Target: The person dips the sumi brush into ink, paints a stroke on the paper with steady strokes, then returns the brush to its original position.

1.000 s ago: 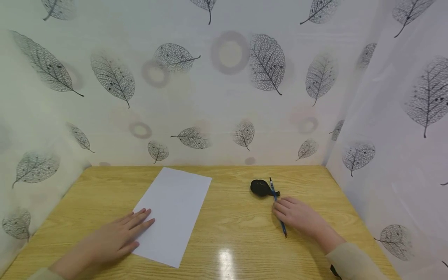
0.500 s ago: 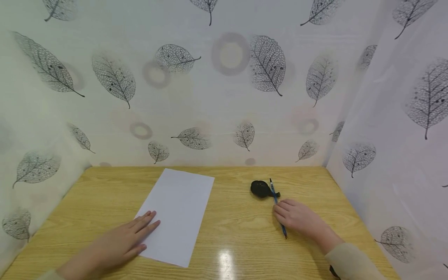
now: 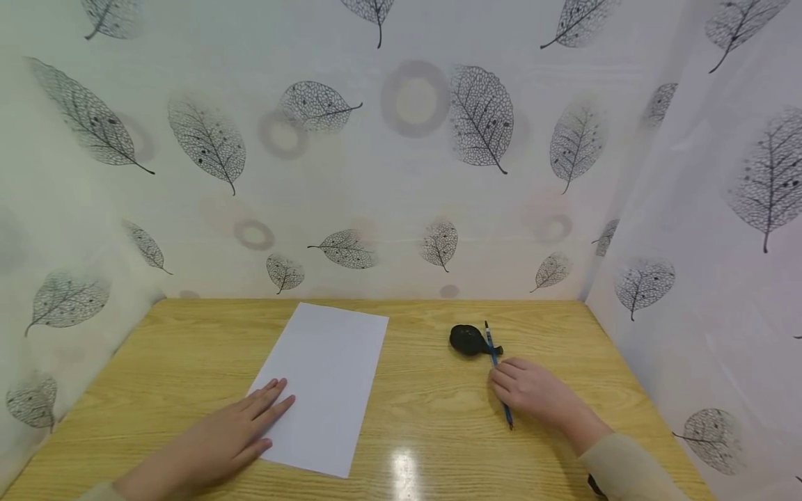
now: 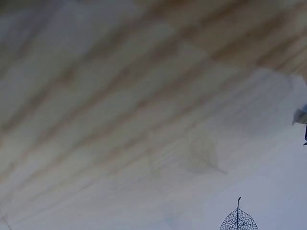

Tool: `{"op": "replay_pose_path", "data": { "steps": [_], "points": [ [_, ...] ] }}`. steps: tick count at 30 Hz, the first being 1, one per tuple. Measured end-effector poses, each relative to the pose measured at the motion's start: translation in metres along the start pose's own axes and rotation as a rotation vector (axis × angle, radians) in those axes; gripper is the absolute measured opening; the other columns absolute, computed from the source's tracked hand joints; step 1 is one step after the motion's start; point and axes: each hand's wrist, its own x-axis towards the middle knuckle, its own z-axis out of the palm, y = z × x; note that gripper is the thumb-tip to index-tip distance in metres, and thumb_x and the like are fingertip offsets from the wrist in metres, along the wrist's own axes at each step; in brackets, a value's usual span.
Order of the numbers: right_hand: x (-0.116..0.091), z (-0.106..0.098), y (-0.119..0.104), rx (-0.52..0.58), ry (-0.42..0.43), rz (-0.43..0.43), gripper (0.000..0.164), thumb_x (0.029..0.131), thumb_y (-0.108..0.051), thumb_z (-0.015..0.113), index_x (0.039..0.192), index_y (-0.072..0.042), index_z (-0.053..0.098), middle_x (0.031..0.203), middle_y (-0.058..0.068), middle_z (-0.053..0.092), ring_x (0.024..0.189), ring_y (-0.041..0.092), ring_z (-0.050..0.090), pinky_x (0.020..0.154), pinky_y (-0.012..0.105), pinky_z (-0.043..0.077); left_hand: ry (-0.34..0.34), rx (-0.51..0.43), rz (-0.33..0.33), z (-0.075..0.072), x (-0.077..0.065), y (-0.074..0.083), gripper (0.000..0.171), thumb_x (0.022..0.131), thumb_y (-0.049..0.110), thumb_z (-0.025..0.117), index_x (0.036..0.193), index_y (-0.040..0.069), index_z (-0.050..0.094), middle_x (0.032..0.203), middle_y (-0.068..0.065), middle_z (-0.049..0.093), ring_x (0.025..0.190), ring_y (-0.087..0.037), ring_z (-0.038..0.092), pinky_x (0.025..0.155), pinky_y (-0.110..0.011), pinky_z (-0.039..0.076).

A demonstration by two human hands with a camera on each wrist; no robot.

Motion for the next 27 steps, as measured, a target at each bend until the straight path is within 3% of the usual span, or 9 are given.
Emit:
{"op": "replay_pose_path", "data": {
  "steps": [7,19,27],
  "points": [
    [0.0,0.001,-0.001,-0.016,0.013,-0.014,0.072,0.113,0.008,0.011,0.099,-0.012,0.079,0.101,0.003,0.079,0.09,0.015,0.073,0.082,0.031,0.062,-0.088,-0.021,-0.011,-0.005,0.005,0.005,0.061,0.11,0.037,0.051,0.166,0.015,0.038,0.173,-0.016,0.035,0.156,-0.034,0.042,0.121,-0.052,0.047],
    [0.001,0.001,-0.001,-0.075,0.034,-0.065,0.072,0.112,0.01,0.011,0.097,-0.013,0.078,0.1,0.005,0.079,0.09,0.017,0.074,0.083,0.031,0.063,-0.116,0.004,0.023,-0.01,0.011,0.01,0.061,0.111,0.039,0.049,0.166,0.014,0.036,0.173,-0.016,0.033,0.156,-0.033,0.042,0.122,-0.05,0.046],
    [0.001,0.001,-0.002,-0.097,0.079,-0.042,0.065,0.111,0.012,0.018,0.097,-0.01,0.078,0.099,0.006,0.08,0.087,0.017,0.076,0.081,0.032,0.064,-0.045,0.051,0.068,-0.003,0.014,0.013,0.063,0.113,0.044,0.045,0.163,0.006,0.04,0.171,-0.017,0.037,0.156,-0.033,0.043,0.122,-0.05,0.045]
  ]
}}
